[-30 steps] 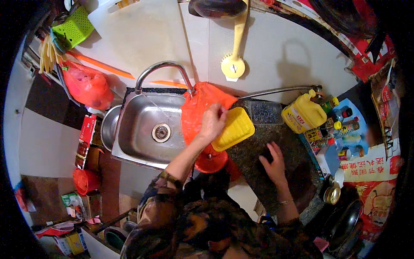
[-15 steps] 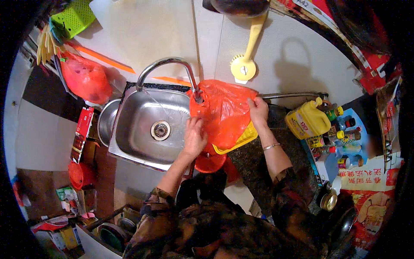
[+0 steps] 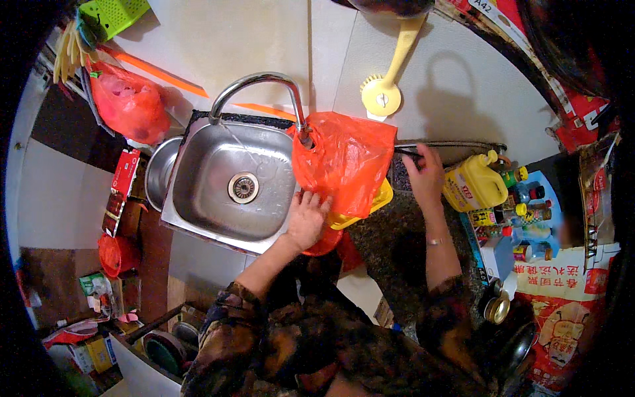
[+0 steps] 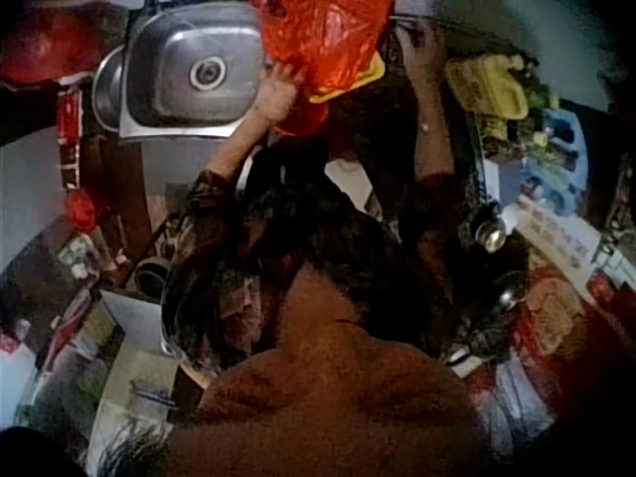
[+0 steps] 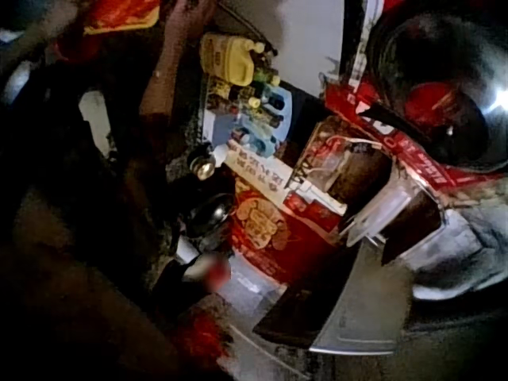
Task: The person washes a dark cloth by hand in a sink under running water, rinses a small yellow tray, and then walks through a store aisle while holding the damp cloth.
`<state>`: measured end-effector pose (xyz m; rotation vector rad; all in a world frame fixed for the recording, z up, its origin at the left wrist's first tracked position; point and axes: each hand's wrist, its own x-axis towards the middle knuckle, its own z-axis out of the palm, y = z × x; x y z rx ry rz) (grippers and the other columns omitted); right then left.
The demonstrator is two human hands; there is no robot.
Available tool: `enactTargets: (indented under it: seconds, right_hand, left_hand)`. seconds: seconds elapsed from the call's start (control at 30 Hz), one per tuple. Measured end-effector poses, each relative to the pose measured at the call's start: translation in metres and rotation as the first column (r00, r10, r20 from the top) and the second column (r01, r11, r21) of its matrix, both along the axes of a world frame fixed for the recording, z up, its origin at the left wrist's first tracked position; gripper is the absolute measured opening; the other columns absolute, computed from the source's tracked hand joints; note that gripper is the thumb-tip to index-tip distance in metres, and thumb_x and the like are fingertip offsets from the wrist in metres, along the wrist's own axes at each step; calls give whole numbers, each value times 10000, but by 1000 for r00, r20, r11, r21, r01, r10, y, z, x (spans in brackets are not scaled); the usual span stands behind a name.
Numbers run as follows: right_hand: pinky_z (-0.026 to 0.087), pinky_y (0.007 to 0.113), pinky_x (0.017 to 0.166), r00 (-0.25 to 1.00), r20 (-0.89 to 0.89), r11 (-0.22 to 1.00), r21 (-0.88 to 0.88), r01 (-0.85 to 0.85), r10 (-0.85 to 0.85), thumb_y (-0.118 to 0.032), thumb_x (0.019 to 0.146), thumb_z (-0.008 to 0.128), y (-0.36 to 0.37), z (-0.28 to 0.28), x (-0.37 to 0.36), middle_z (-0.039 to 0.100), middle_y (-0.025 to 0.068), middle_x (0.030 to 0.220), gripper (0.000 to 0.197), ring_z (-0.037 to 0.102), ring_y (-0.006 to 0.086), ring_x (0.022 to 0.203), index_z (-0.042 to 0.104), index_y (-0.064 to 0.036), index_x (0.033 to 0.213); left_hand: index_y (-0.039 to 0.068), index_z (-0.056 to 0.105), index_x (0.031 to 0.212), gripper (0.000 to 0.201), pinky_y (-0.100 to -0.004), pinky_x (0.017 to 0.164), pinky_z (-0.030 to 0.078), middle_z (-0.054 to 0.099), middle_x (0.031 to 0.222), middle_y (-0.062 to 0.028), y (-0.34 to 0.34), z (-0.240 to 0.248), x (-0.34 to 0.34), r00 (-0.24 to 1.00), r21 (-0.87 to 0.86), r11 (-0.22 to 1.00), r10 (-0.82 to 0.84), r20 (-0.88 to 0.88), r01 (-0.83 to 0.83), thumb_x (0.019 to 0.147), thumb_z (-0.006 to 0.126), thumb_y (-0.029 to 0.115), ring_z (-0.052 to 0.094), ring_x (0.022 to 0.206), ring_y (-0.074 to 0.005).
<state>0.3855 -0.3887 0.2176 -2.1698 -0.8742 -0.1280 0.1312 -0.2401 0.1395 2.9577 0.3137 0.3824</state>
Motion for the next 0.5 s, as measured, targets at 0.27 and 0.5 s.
enactTargets:
  seconds: [0.27, 0.5]
  right_hand:
    - [346, 460, 1004, 996, 69, 719, -690, 84, -50, -226, 798, 664, -157, -55, -117, 458, 224, 1275, 527, 422, 397, 1187, 477, -43, 1256]
    - [388, 409, 972, 800, -552, 972, -137, 191, -235, -127, 737, 651, -140, -52, -128, 513, 197, 1232, 568, 503, 313, 1112, 462, 12, 1254]
  left_hand:
    - [93, 518, 1252, 489, -488, 940, 383, 480, 1261, -174, -45, 12, 10, 994, -116, 987, -103, 42, 107, 778, 588, 192, 450, 1166, -337]
    - [51, 540, 1208, 411, -365, 892, 459, 522, 1228, -153, -22, 32, -40, 967, -958, 284, 236, 95, 25, 824, 642, 157, 544, 1073, -281]
